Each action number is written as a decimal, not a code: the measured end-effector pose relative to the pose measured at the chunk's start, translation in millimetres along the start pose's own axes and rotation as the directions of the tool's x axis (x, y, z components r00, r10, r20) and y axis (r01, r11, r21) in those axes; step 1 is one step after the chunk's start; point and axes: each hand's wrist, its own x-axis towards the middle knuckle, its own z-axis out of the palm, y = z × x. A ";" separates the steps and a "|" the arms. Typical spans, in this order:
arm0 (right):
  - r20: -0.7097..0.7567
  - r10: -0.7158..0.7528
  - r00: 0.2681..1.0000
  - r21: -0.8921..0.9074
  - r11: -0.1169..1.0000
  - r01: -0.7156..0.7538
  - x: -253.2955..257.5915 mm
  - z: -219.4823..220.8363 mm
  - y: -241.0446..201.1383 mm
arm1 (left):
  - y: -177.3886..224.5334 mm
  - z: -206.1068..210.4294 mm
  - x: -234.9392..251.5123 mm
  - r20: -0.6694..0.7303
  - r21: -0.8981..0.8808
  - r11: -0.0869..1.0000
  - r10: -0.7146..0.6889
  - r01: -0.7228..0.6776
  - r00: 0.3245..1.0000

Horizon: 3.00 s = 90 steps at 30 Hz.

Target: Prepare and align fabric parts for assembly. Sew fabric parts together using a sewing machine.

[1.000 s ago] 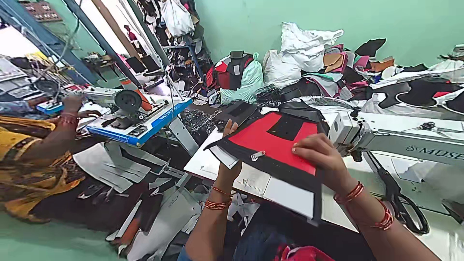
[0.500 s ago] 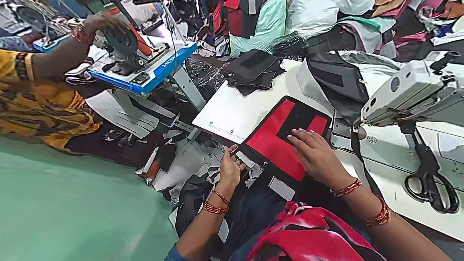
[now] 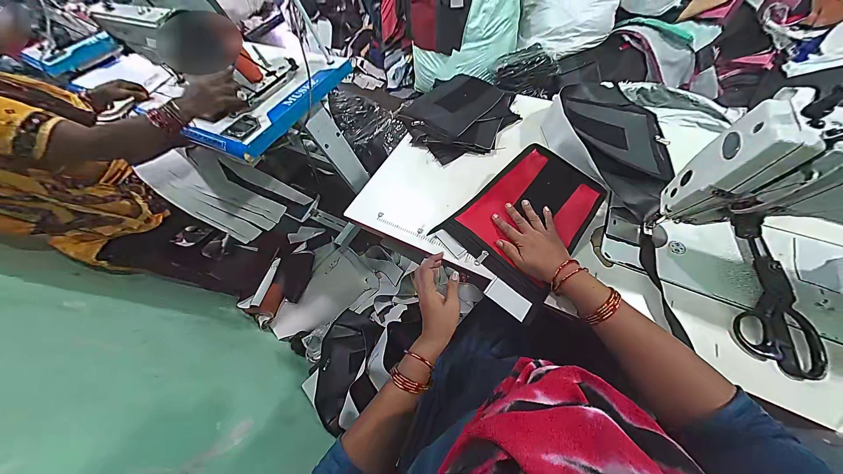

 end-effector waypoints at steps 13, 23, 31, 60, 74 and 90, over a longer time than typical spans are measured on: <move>-0.600 0.247 0.761 0.244 0.962 -0.120 -122.7 -23.4 48.6 | -11.9 26.5 29.5 0.323 0.479 0.727 0.375 -0.492 0.869; -0.453 0.600 0.659 0.169 0.784 -0.598 -284.2 -22.6 110.7 | -5.8 7.1 -13.5 0.152 -0.001 0.953 0.301 -0.304 0.942; -0.301 0.791 0.532 0.219 0.601 -0.769 -285.1 -54.2 127.0 | 44.1 43.6 -47.0 0.539 -0.254 0.690 -0.481 0.678 0.691; 0.568 -0.082 0.819 0.728 0.514 -0.453 -338.4 -67.9 56.9 | 49.2 30.5 -39.5 0.544 -0.306 0.662 -0.468 0.684 0.697; 0.587 -0.187 0.787 0.733 0.537 -0.419 -236.7 -23.6 33.2 | 44.7 26.8 -43.9 0.571 -0.353 0.679 -0.388 0.644 0.723; 0.628 -0.224 0.745 0.714 0.545 -0.438 -218.1 -23.0 34.1 | 43.2 27.7 -48.0 0.579 -0.348 0.701 -0.362 0.623 0.731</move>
